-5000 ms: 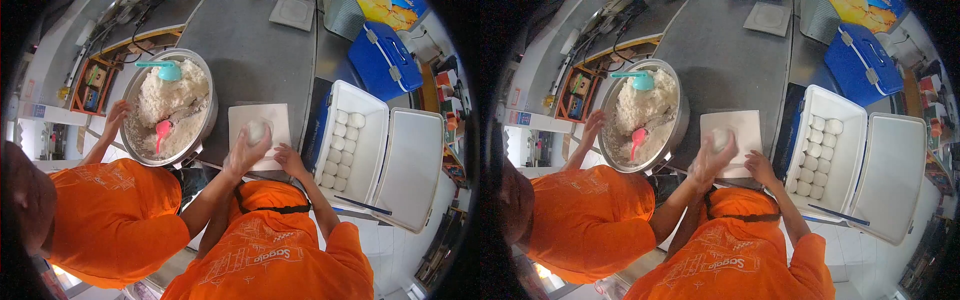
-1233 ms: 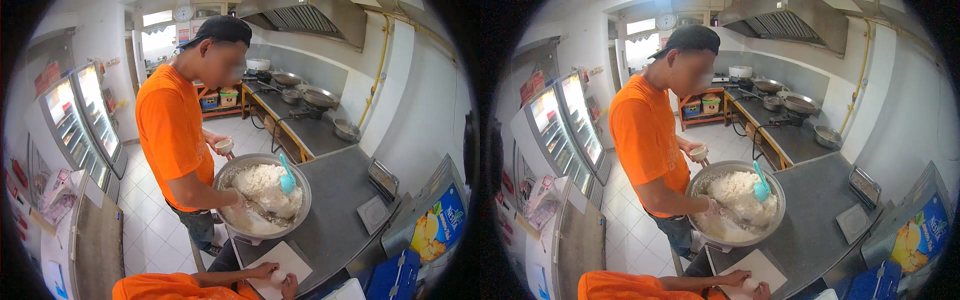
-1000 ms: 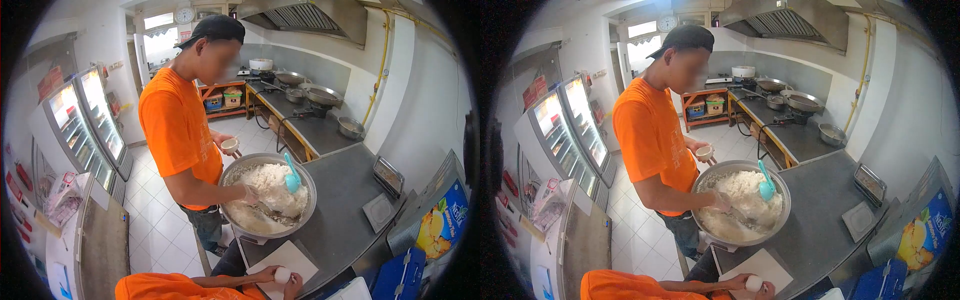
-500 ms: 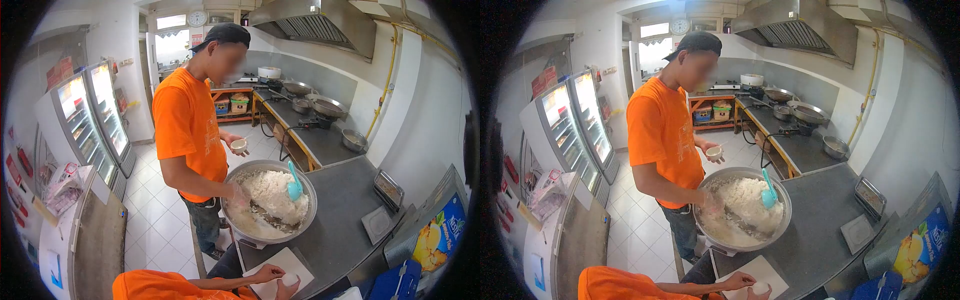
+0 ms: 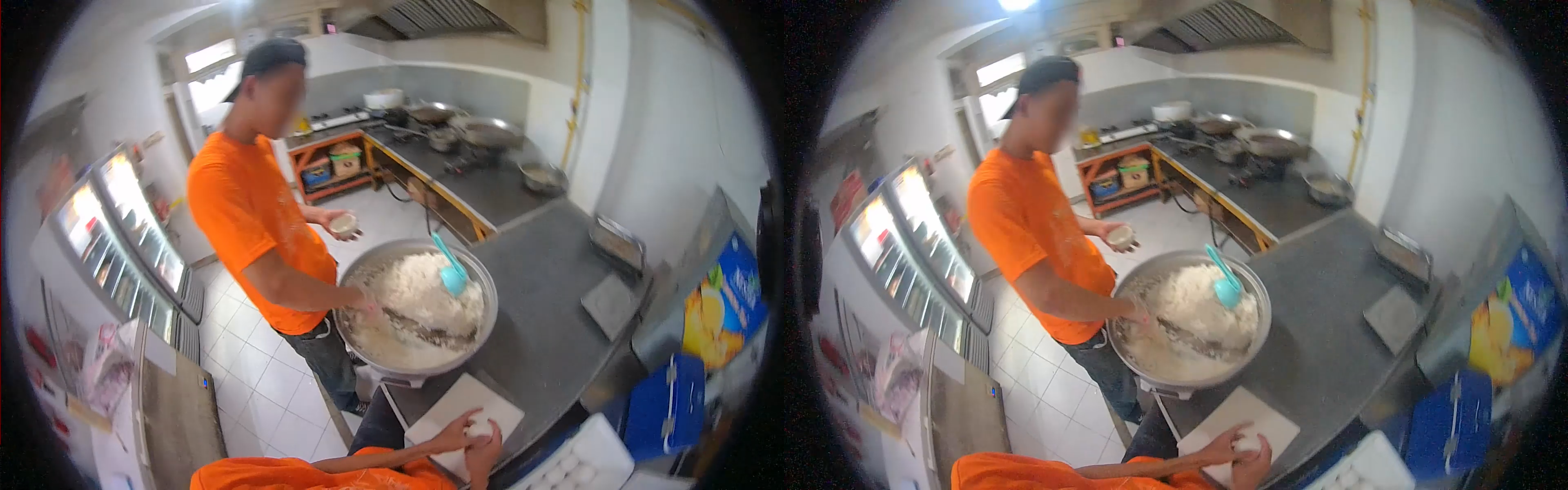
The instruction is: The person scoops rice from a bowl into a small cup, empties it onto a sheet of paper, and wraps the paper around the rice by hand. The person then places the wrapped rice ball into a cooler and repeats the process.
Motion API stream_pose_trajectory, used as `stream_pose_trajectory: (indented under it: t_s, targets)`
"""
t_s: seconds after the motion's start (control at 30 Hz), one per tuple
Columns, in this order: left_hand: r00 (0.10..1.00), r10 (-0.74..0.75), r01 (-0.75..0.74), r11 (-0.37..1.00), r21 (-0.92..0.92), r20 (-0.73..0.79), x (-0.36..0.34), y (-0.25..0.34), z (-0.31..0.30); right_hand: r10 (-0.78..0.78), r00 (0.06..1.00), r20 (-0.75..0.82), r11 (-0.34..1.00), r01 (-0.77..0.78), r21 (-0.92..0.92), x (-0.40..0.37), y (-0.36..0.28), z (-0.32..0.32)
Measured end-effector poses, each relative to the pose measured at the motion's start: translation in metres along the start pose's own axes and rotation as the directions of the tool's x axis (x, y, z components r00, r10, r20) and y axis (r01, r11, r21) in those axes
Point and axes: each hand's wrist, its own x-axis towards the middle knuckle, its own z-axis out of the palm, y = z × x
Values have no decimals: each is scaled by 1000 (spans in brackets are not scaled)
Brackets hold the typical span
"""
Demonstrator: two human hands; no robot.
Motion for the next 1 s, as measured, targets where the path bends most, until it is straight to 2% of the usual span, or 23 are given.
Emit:
stream_pose_trajectory:
  t_s: [0.03,0.07,0.1,0.13,0.17,0.2,0.23,0.27,0.3,0.33,0.4,0.53,0.57,0.6,0.63,0.67,0.7,0.73,0.77,0.8,0.83,0.9,1.0]
  targets:
    - [993,-117,115,990,86,10,-5,29,-4,179,982,54,978,-184,98,6,-15,-14]
    - [994,-105,105,994,20,-4,2,5,-4,287,958,14,957,-287,42,7,-20,-24]
    - [979,183,-161,966,204,-94,1,0,-8,445,895,36,841,-431,327,-8,21,-23]
    - [963,237,-169,903,395,-128,3,-9,-16,546,837,47,759,-517,396,0,-13,-51]
    - [945,323,-233,770,594,-48,10,-44,-32,634,771,56,591,-530,608,1,-19,-69]
    - [956,292,-165,623,764,-32,0,-41,-37,737,674,49,484,-578,657,17,-47,-100]
    - [996,60,-84,432,898,64,-8,-38,-45,810,575,-115,430,-448,784,-7,11,-92]
    - [920,185,-381,215,899,345,-6,-95,-73,852,504,-137,314,-285,906,0,-6,-120]
    - [924,122,-380,173,909,363,-25,-82,-69,662,622,-418,640,-181,746,-36,70,-114]
    - [928,94,-370,122,921,360,-31,-63,-58,653,569,-500,735,-317,600,-33,41,-141]
    - [931,-9,-362,131,923,366,-27,-55,-57,878,222,-425,423,58,904,-27,78,-161]
    - [898,-30,-425,200,883,439,-20,-31,-56,901,157,-405,375,186,908,-59,181,-157]
    - [893,-21,-437,195,878,449,-19,-18,-54,943,22,-333,323,189,927,-60,203,-158]
    - [878,-94,-440,227,869,469,-21,-1,-53,962,-113,-249,267,197,943,-61,223,-159]
    - [858,-163,-440,257,861,487,-19,7,-52,961,-111,-252,270,210,940,-61,246,-160]
    - [853,-159,-451,254,855,497,-18,6,-56,854,-59,-517,419,-511,751,-64,267,-161]
    - [847,-126,-464,300,833,517,-19,3,-62,740,161,-653,320,-938,131,-65,281,-167]
    - [838,-93,-479,348,806,538,-21,-1,-64,734,145,-664,314,-939,142,-53,290,-181]
    - [836,-18,-505,368,781,549,-26,4,-62,806,-195,-558,313,-660,683,-33,300,-199]
    - [826,-22,-516,372,772,563,-29,-4,-66,872,-402,-278,249,-124,961,-25,305,-211]
    - [792,-10,-564,371,738,611,-31,-17,-77,867,-411,-281,253,-121,960,-30,317,-214]
    - [772,-1,-590,369,718,635,-37,-40,-93,883,-337,-325,431,311,847,-30,344,-203]
    - [739,58,-622,443,646,671,-40,-59,-102,937,-235,-258,306,197,931,-27,322,-198]
